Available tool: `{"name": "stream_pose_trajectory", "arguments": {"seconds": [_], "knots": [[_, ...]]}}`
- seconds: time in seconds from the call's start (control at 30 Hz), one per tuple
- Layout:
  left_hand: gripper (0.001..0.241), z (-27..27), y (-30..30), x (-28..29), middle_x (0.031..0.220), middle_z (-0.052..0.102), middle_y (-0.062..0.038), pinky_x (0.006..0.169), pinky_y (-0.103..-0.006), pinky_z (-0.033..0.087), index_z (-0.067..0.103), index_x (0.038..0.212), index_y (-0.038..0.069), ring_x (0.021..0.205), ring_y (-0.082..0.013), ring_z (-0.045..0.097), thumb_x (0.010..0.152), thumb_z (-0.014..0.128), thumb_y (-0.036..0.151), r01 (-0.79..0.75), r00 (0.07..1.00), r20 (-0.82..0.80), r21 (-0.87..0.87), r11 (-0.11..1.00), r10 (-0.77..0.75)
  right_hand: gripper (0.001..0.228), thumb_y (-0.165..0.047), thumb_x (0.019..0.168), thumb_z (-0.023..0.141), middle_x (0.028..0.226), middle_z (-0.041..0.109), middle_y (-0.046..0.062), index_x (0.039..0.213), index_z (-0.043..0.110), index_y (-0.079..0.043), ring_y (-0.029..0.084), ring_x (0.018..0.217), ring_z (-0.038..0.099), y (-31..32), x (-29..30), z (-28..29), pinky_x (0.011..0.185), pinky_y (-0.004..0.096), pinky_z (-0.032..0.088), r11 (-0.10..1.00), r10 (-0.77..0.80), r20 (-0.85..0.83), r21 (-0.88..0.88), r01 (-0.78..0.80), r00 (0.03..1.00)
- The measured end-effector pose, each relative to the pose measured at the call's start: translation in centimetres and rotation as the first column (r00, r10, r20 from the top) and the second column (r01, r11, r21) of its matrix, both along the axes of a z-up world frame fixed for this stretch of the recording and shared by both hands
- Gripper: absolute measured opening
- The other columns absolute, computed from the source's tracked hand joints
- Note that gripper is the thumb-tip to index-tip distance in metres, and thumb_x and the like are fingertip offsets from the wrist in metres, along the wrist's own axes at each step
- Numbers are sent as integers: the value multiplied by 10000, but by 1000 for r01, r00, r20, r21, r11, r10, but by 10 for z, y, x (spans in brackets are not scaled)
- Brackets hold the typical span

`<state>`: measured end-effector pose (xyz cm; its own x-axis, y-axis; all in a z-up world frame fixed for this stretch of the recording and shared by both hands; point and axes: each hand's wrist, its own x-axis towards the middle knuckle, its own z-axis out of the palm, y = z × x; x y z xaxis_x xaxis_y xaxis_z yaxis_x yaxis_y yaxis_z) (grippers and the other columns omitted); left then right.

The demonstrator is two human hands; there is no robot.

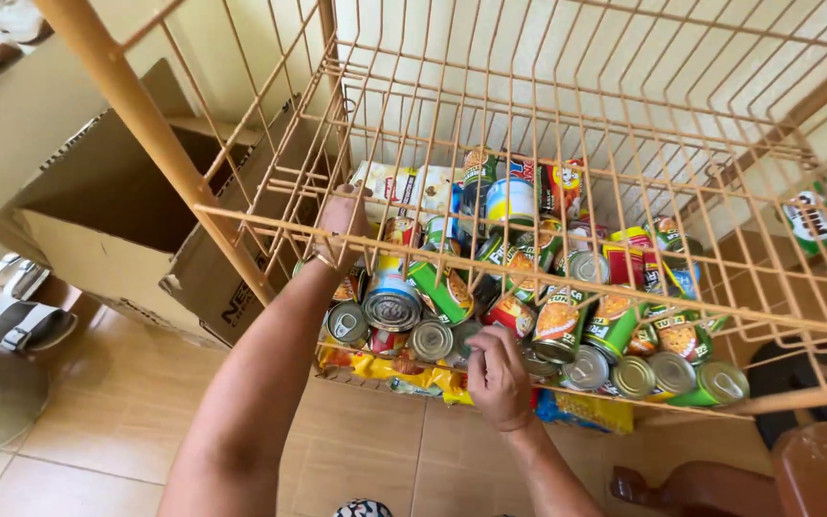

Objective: The person is organizing and stocking various grocery items such as canned goods and coffee packets into a metal wire rack from a cardboard box.

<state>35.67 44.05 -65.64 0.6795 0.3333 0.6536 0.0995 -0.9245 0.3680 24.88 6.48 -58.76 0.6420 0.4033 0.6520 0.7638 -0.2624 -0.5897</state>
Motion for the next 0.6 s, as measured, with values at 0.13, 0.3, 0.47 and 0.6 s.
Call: {"name": "stream_pose_trajectory", "arguments": {"seconds": [0.13, 0.3, 0.47, 0.6], "knots": [[376, 55, -23, -10, 1187, 630, -254, 851, -489, 568, 656, 1240, 57, 1075, -399, 652, 865, 664, 30, -173, 845, -529, -142, 975, 73, 173, 81, 852, 617, 1021, 629, 140, 992, 628, -20, 318, 919, 660, 1, -4, -1, 802, 394, 551, 997, -19, 104, -69, 26, 994], [281, 53, -15, 21, 1275, 646, -155, 939, -550, 520, 653, 1240, 82, 1203, -352, 624, 977, 624, 176, -96, 624, -762, 148, 984, 175, 183, 78, 823, 636, 1010, 619, 142, 979, 644, -17, 320, 897, 651, 5, -4, 2, 785, 395, 542, 993, -40, 117, -110, 53, 992], [418, 41, 1, 33, 1205, 675, -212, 955, -507, 503, 626, 1268, 46, 1132, -342, 647, 908, 726, 233, -262, 740, -665, -143, 954, 103, 176, 60, 811, 662, 992, 619, 128, 965, 653, -24, 313, 888, 642, 5, -5, 0, 770, 400, 534, 988, -63, 90, -134, 75, 994], [503, 44, 19, 39, 1180, 682, -210, 936, -472, 524, 616, 1261, 36, 1090, -321, 657, 819, 795, 194, -253, 852, -519, -294, 922, 69, 185, 57, 811, 658, 1014, 625, 131, 977, 652, -24, 329, 919, 639, 8, 0, 1, 800, 410, 535, 990, -65, 149, -113, 82, 987]]}}
